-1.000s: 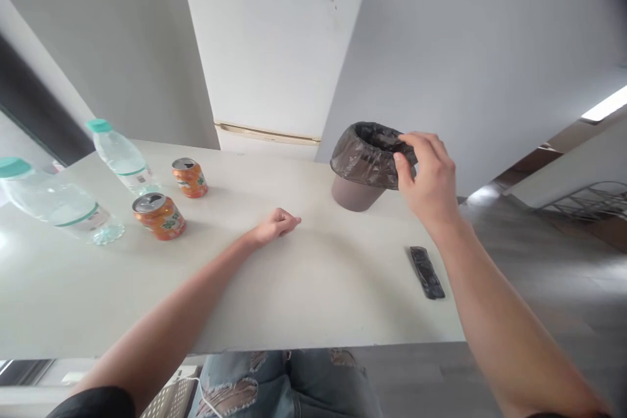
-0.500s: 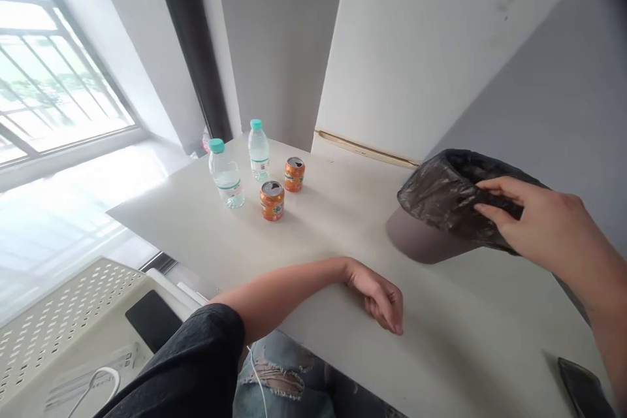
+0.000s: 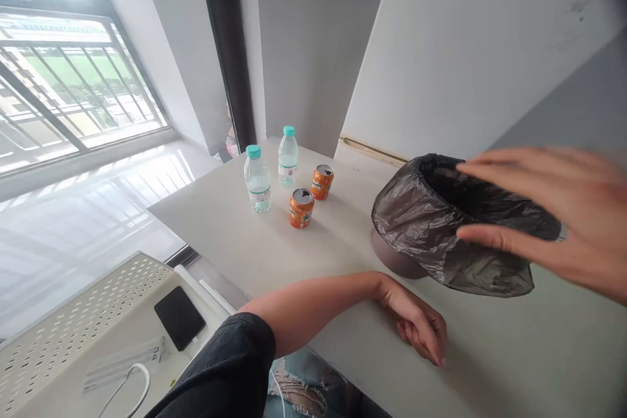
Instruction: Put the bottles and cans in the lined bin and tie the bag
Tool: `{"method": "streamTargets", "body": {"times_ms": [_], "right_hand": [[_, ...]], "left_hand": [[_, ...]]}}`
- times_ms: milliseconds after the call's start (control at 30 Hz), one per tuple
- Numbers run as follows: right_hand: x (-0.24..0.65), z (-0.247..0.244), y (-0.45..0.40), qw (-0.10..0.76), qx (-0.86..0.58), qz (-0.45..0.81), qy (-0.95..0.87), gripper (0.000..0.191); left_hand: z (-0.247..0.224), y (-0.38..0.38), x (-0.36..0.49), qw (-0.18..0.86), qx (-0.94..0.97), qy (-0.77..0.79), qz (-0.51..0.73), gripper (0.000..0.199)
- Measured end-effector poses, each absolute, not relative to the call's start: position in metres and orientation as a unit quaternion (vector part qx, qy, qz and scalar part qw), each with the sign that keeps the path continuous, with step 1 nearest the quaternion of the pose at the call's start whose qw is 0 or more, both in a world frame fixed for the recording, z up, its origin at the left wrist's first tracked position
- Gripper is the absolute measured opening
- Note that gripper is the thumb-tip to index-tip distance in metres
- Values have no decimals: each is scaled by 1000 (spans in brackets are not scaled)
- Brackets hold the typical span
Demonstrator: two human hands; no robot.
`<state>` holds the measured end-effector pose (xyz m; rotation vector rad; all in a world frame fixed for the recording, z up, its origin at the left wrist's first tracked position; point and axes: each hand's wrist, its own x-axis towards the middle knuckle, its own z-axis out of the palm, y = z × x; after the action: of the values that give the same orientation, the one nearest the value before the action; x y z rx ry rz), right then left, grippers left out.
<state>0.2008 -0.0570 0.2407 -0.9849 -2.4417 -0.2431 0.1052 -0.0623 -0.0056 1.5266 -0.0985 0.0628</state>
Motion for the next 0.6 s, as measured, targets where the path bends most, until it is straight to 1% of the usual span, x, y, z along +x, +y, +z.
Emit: {"method": "streamTargets", "body": {"times_ms": [33,67,133,167,200,233,300,367,400,433,467,533,600], "right_hand": [[181,250,-60,239,-319,-124,-909,79],[156,258,-63,225,-296,-131,-919,71],[97,262,-69,186,-263,-61,-945,48],[65,259,-70,171,-257,-23,-951,40],[33,254,-70,140,-244,8,-959,37],[2,246,-69,120,-226,29,-966,38],[-52,228,-62,100,-209,56,-971,49],[-94,211,-53,71,-240,81,-965,63],[-110,204,-48,53,-251,97,-962,67],[-122,196,-45,44,-249,111,-961,66],[-131,190,-43,39,-234,120,-964,61],[-140,184,-43,44,-192,122,-973,45],[-135,191,-46,62,-178,110,-976,33]], "left_hand": [[-7,-62,106,721,691,-42,30,41],[-7,-61,106,723,689,-43,17,41],[-6,-62,105,724,688,-54,-4,42],[-5,-62,104,722,690,-62,-9,43],[-3,-63,103,721,690,-71,-17,45],[-1,-63,101,723,686,-81,-37,48],[1,-64,99,737,664,-89,-91,53],[1,-64,97,753,642,-86,-121,54],[1,-64,97,757,637,-81,-121,54],[0,-64,97,758,637,-77,-117,54],[0,-64,96,755,642,-75,-113,54],[1,-65,95,744,656,-77,-101,54],[3,-65,94,734,669,-80,-89,53]]}}
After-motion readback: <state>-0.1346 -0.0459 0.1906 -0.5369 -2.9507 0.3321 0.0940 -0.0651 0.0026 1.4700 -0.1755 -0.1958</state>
